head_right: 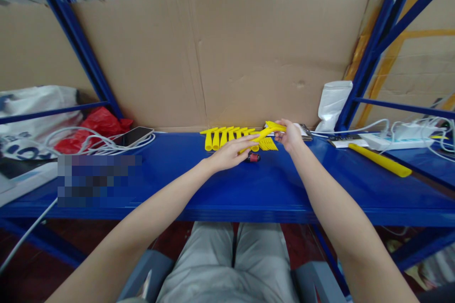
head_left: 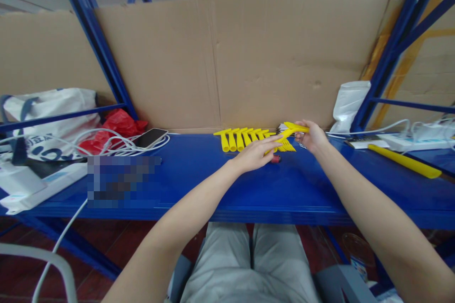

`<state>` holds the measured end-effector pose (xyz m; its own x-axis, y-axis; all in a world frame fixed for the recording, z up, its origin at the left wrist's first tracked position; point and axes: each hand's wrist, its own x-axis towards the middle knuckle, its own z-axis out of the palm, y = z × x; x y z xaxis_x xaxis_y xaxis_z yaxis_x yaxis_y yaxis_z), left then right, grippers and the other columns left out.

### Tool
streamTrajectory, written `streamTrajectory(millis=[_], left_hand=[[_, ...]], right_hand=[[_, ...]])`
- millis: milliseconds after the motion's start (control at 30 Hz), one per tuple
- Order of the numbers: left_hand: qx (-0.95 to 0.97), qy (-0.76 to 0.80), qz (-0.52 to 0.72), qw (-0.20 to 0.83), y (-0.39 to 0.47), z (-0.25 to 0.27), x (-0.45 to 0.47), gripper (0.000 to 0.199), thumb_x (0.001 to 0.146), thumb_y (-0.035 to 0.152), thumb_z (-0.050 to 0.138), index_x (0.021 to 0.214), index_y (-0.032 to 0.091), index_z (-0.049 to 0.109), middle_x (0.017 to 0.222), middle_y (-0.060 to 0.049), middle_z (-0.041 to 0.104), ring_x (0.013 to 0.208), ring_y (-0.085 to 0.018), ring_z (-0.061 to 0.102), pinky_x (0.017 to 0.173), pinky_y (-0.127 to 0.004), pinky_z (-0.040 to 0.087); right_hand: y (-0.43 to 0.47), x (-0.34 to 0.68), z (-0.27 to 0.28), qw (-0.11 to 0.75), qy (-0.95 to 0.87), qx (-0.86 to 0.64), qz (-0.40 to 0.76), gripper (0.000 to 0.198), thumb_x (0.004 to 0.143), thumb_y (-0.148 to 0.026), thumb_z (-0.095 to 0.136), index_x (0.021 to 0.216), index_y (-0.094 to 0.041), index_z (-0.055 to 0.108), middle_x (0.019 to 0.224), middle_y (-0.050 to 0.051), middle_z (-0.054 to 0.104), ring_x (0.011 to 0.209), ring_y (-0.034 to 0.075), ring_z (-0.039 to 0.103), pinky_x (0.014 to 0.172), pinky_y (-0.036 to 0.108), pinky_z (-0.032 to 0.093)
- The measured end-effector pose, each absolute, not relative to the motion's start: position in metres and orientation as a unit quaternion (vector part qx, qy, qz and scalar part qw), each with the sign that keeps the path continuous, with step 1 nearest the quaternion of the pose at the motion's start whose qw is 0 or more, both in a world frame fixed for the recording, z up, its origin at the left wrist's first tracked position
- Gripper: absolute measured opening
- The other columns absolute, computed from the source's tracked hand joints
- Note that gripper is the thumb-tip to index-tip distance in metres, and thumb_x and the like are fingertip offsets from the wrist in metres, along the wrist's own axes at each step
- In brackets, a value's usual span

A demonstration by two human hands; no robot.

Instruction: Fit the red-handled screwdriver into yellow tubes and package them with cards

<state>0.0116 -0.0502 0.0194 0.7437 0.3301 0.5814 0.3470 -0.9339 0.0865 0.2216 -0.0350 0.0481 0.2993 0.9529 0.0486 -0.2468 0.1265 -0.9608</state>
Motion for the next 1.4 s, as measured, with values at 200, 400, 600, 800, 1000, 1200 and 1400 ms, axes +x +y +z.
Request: streamTrajectory(millis=[200, 400, 600, 800, 1000, 1200, 1400], left_hand=[[-0.901, -0.249, -0.353, 0.051, -0.038, 0.02, 0.009, 0.039, 0.087, 0.013, 0.036, 0.121, 0.018, 0.056, 0.138, -0.008, 0.048, 0.128, -0.017, 0.043, 0.106, -0.04, 0.036], [-0.798, -0.462, -0.377, 0.093, -0.014, 0.028, -0.018, 0.042, 0.083, 0.008, 0.035, 0.119, 0.011, 0.057, 0.139, -0.012, 0.047, 0.122, -0.021, 0.049, 0.104, -0.035, 0.039], [-0.698, -0.636, -0.316, 0.086, 0.0, 0.031, -0.046, 0.04, 0.083, 0.009, 0.035, 0.115, 0.014, 0.06, 0.136, -0.012, 0.049, 0.119, -0.023, 0.053, 0.1, -0.034, 0.042], [-0.685, -0.686, -0.241, 0.038, 0.011, 0.026, -0.058, 0.04, 0.081, 0.008, 0.038, 0.114, 0.012, 0.06, 0.126, -0.016, 0.055, 0.115, -0.027, 0.055, 0.095, -0.037, 0.045], [-0.68, -0.701, -0.213, 0.034, 0.016, 0.021, -0.065, 0.037, 0.081, 0.01, 0.04, 0.11, 0.015, 0.064, 0.119, -0.014, 0.06, 0.111, -0.025, 0.058, 0.092, -0.035, 0.048], [-0.696, -0.69, -0.199, 0.017, 0.021, 0.018, -0.073, 0.036, 0.081, 0.015, 0.043, 0.108, 0.014, 0.066, 0.12, -0.014, 0.061, 0.11, -0.025, 0.059, 0.092, -0.032, 0.048], [-0.698, -0.684, -0.211, -0.035, 0.034, 0.014, -0.079, 0.031, 0.075, 0.015, 0.048, 0.099, 0.014, 0.069, 0.114, -0.013, 0.066, 0.107, -0.025, 0.061, 0.088, -0.031, 0.048]], right_hand=[[-0.035, 0.224, 0.047, 0.619, -0.438, -0.484, 0.435, 0.028, 0.09, -0.033, 0.027, 0.084, -0.019, 0.051, 0.083, 0.006, 0.065, 0.053, 0.011, 0.051, 0.054, 0.024, 0.043], [-0.04, 0.214, 0.049, 0.598, -0.422, -0.493, 0.471, 0.014, 0.083, -0.017, 0.043, 0.081, -0.015, 0.057, 0.078, 0.004, 0.066, 0.05, 0.007, 0.051, 0.048, 0.019, 0.04], [-0.038, 0.208, 0.045, 0.578, -0.449, -0.504, 0.458, 0.008, 0.08, -0.015, 0.051, 0.081, -0.013, 0.059, 0.073, 0.005, 0.067, 0.047, 0.007, 0.053, 0.044, 0.018, 0.039], [-0.041, 0.204, 0.045, 0.57, -0.464, -0.514, 0.442, 0.006, 0.079, -0.013, 0.054, 0.08, -0.012, 0.06, 0.07, 0.005, 0.067, 0.044, 0.007, 0.052, 0.042, 0.018, 0.04], [-0.042, 0.2, 0.042, 0.554, -0.478, -0.542, 0.413, 0.009, 0.081, -0.012, 0.052, 0.079, -0.011, 0.061, 0.075, 0.008, 0.068, 0.045, 0.007, 0.053, 0.041, 0.018, 0.042], [-0.043, 0.196, 0.038, 0.537, -0.5, -0.559, 0.386, 0.015, 0.082, -0.009, 0.048, 0.078, -0.011, 0.062, 0.077, 0.007, 0.068, 0.046, 0.006, 0.053, 0.04, 0.017, 0.043], [-0.041, 0.194, 0.035, 0.522, -0.521, -0.566, 0.369, 0.014, 0.082, -0.009, 0.05, 0.08, -0.011, 0.064, 0.082, 0.008, 0.068, 0.048, 0.005, 0.052, 0.041, 0.016, 0.042]])
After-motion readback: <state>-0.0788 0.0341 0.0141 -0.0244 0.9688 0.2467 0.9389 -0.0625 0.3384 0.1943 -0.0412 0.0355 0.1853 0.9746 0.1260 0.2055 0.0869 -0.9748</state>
